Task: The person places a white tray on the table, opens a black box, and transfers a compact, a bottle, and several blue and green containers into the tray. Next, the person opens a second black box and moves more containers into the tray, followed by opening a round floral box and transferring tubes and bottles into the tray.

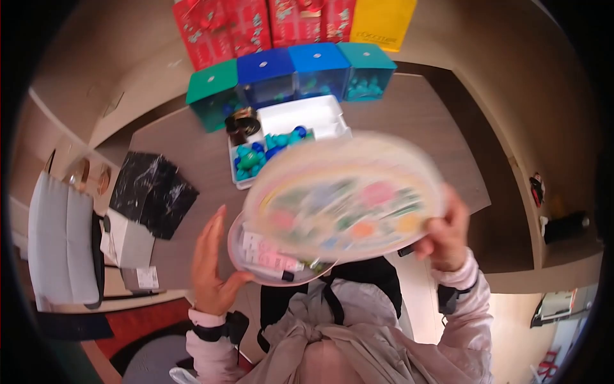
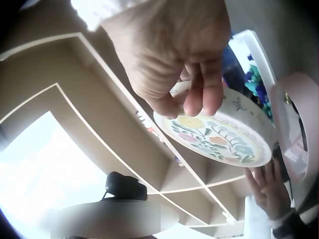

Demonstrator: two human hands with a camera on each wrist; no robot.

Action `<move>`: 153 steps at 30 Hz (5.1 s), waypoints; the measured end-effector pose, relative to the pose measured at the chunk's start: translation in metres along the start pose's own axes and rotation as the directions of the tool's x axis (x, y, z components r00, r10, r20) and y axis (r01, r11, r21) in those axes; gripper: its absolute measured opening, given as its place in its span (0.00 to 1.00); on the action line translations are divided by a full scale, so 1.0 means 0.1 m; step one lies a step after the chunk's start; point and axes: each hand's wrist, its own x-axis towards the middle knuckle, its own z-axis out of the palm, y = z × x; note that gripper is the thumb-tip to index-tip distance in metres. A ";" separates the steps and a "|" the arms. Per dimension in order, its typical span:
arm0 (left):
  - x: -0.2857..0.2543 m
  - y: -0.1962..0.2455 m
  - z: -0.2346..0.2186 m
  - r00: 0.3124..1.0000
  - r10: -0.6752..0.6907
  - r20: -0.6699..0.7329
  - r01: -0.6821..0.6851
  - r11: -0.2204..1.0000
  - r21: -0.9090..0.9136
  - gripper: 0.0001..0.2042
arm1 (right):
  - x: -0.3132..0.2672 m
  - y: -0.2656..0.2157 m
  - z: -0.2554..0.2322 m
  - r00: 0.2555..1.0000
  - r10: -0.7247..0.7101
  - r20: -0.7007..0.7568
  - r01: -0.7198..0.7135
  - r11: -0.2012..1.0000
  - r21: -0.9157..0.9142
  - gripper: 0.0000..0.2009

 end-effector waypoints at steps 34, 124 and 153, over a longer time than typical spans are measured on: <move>-0.30 -0.12 0.26 0.991 -0.019 0.134 -0.023 0.953 0.301 0.37 | 0.91 0.81 1.04 0.513 0.183 0.839 0.846 -0.270 -0.459 0.09; -0.32 -0.14 0.45 1.000 -0.015 -0.007 0.017 0.970 0.241 0.45 | 0.76 0.82 1.13 0.514 0.252 0.820 0.853 -0.253 -0.457 0.11; -0.43 -0.47 0.39 0.980 0.097 -0.175 -0.038 0.949 0.313 0.39 | 2.86 0.59 0.74 0.939 0.093 0.332 0.334 -0.006 -0.943 0.09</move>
